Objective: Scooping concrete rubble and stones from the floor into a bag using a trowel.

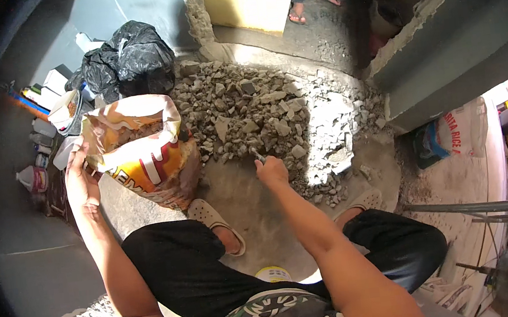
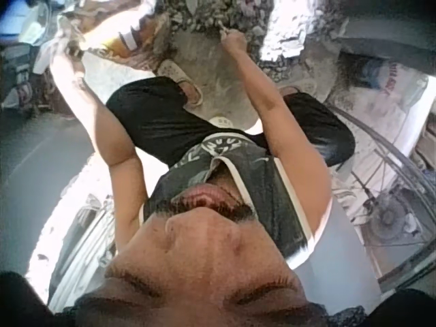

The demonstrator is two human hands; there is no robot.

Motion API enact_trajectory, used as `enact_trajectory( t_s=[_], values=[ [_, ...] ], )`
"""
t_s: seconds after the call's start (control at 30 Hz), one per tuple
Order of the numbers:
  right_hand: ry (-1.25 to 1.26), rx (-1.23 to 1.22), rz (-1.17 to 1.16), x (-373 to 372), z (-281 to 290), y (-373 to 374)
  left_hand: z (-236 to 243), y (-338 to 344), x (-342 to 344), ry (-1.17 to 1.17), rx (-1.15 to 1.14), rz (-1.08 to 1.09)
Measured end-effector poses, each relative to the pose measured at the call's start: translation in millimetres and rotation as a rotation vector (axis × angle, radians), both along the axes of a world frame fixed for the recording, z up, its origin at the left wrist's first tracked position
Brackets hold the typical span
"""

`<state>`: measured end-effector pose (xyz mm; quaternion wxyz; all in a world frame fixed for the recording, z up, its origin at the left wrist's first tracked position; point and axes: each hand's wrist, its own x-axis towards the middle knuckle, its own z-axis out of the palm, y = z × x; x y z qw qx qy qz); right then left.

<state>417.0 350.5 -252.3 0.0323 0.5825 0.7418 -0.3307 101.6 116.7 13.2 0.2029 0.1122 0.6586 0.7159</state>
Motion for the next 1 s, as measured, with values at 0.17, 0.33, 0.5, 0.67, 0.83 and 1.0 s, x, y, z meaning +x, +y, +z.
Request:
enact_trajectory(
  t_s=[0.17, 0.33, 0.5, 0.67, 0.83, 1.0],
  values=[
    [0.088, 0.186, 0.095, 11.7, 45.8, 5.7, 9.2, 4.7, 10.2, -0.004, -0.008, 0.027],
    [0.144, 0.333, 0.209, -3.2, 136.5, 26.6, 9.8, 2.4, 12.5, 0.023, -0.078, 0.043],
    [0.192, 0.308, 0.273, -27.3, 267.7, 34.7, 22.2, 6.5, 24.8, 0.026, 0.012, -0.007],
    [0.379, 0.526, 0.487, -69.1, 310.0, 13.1, -2.3, 5.0, 2.7, 0.013, -0.015, 0.004],
    [0.388, 0.603, 0.667, -112.6, 279.6, -29.2, -10.0, 20.8, 7.1, -0.087, 0.081, -0.025],
    [0.546, 0.681, 0.493, -98.4, 237.9, -45.1, -12.2, 15.0, 8.4, -0.096, 0.114, -0.021]
  ],
)
